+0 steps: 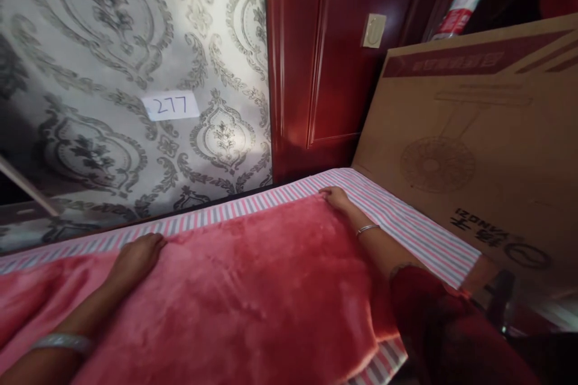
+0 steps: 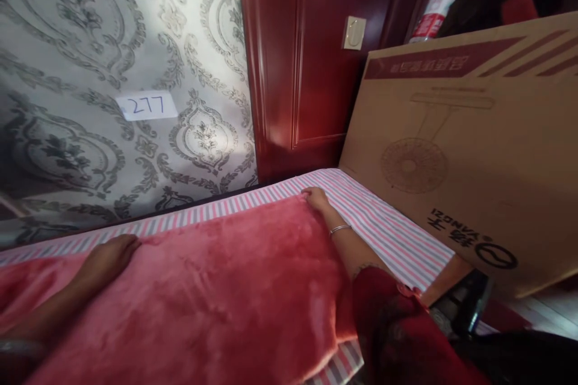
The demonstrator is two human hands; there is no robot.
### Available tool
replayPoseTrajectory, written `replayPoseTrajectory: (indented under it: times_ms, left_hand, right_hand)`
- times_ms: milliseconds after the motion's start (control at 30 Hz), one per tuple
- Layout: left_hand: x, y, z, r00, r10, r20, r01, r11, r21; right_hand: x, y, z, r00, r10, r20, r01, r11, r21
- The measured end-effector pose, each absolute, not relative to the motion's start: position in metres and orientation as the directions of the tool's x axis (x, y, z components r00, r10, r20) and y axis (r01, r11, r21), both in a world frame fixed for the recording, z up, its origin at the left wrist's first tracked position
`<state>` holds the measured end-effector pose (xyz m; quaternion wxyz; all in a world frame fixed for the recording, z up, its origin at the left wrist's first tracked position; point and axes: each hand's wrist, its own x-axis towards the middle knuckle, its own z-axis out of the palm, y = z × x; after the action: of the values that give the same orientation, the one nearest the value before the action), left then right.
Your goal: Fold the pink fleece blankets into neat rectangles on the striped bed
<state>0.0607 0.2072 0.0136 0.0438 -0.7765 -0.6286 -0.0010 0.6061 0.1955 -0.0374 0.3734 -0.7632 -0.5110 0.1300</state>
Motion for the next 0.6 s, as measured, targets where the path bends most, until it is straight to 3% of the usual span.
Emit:
replayPoseTrajectory:
  times_ms: [100, 200, 333, 600]
  left_hand:
    - [0.058, 0.217, 0.022, 0.124, 0.983, 0.134, 0.992, -0.126, 0.004]
    - [0.061, 0.229, 0.027, 0.128, 0.983, 0.132, 0.992, -0.126, -0.021]
    - [0.066, 0.239, 0.012, 0.207, 0.978, -0.008, 0.978, -0.207, -0.016]
    - [0.057, 0.249, 0.001, 0.25, 0.968, -0.013, 0.967, -0.25, -0.037]
  right_hand:
    - [0.61, 0.206, -0.038, 0.497, 0.838, 0.225, 0.656, -0.193, -0.73]
    - [0.609, 0.214, -0.041, 0.545, 0.807, 0.228, 0.626, -0.211, -0.751]
    - [0.606, 0.213, -0.047, 0.566, 0.811, 0.151, 0.577, -0.259, -0.774]
    - [0.632, 0.145, -0.033, 0.471, 0.882, -0.023, 0.491, -0.284, -0.824]
